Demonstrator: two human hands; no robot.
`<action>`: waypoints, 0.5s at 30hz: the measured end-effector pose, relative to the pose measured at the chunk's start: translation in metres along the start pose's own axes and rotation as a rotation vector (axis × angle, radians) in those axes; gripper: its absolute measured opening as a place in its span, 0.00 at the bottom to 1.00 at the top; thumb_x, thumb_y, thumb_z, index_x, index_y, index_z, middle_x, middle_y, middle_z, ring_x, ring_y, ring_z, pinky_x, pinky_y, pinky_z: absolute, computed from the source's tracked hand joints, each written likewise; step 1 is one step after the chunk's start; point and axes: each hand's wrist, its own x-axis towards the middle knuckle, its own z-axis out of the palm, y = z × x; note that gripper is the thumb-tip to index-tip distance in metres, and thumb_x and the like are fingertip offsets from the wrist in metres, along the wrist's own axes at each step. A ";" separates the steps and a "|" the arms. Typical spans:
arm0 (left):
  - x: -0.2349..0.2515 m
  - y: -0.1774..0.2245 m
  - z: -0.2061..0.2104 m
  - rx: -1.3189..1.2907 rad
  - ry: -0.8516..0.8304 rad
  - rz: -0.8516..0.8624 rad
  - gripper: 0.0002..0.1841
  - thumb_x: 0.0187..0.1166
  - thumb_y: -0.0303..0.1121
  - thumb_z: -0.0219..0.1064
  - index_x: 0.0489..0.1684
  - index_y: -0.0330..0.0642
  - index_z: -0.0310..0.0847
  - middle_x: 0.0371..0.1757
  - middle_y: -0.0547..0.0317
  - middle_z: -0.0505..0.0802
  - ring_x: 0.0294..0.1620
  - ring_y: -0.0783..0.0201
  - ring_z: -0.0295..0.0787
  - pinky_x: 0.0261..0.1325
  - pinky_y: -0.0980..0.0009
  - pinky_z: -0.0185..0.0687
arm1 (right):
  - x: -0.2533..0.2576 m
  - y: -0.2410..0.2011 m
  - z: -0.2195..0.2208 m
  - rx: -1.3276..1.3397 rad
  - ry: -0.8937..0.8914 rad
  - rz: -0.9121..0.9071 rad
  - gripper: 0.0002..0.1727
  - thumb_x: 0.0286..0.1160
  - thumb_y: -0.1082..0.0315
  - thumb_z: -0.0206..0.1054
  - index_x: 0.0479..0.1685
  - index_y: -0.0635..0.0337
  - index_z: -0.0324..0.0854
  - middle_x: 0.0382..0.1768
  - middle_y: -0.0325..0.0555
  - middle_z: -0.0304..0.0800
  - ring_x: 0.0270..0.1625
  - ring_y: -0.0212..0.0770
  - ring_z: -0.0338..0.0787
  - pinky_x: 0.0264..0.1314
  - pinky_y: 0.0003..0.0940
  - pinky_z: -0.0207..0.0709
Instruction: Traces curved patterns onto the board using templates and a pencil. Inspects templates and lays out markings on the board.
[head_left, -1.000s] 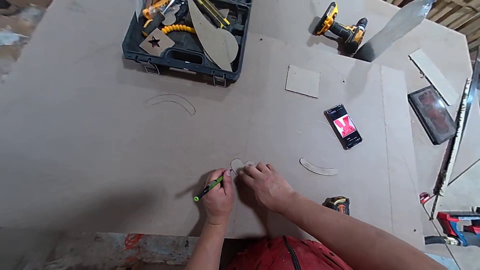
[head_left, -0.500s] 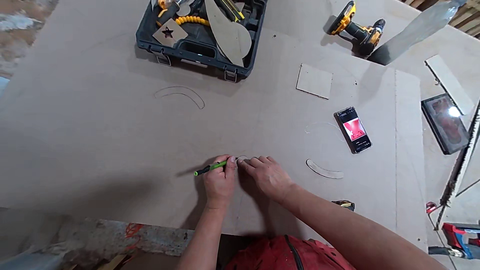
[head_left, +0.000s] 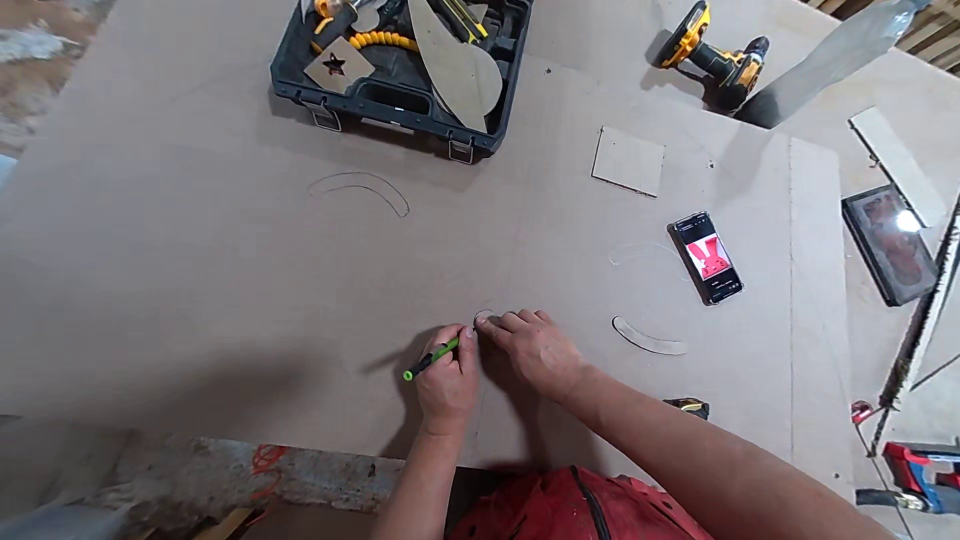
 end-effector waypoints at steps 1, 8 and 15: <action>-0.004 0.000 0.001 0.000 0.008 0.007 0.16 0.87 0.42 0.62 0.48 0.39 0.89 0.39 0.57 0.94 0.38 0.68 0.92 0.47 0.66 0.91 | 0.000 0.000 0.000 0.000 0.003 -0.001 0.29 0.83 0.69 0.60 0.84 0.39 0.75 0.59 0.39 0.88 0.59 0.44 0.86 0.58 0.41 0.81; -0.019 -0.002 0.002 0.005 0.010 0.075 0.14 0.85 0.41 0.63 0.44 0.40 0.90 0.36 0.59 0.93 0.35 0.72 0.90 0.43 0.72 0.89 | 0.000 0.001 -0.001 0.002 -0.002 -0.003 0.29 0.82 0.69 0.61 0.84 0.37 0.75 0.58 0.39 0.89 0.58 0.44 0.86 0.56 0.41 0.80; -0.019 -0.004 -0.005 -0.042 -0.079 0.127 0.14 0.85 0.42 0.63 0.41 0.42 0.91 0.35 0.63 0.92 0.32 0.76 0.88 0.40 0.77 0.87 | 0.000 0.000 -0.003 0.024 0.004 0.004 0.30 0.81 0.70 0.62 0.83 0.38 0.76 0.58 0.39 0.89 0.58 0.44 0.87 0.57 0.41 0.81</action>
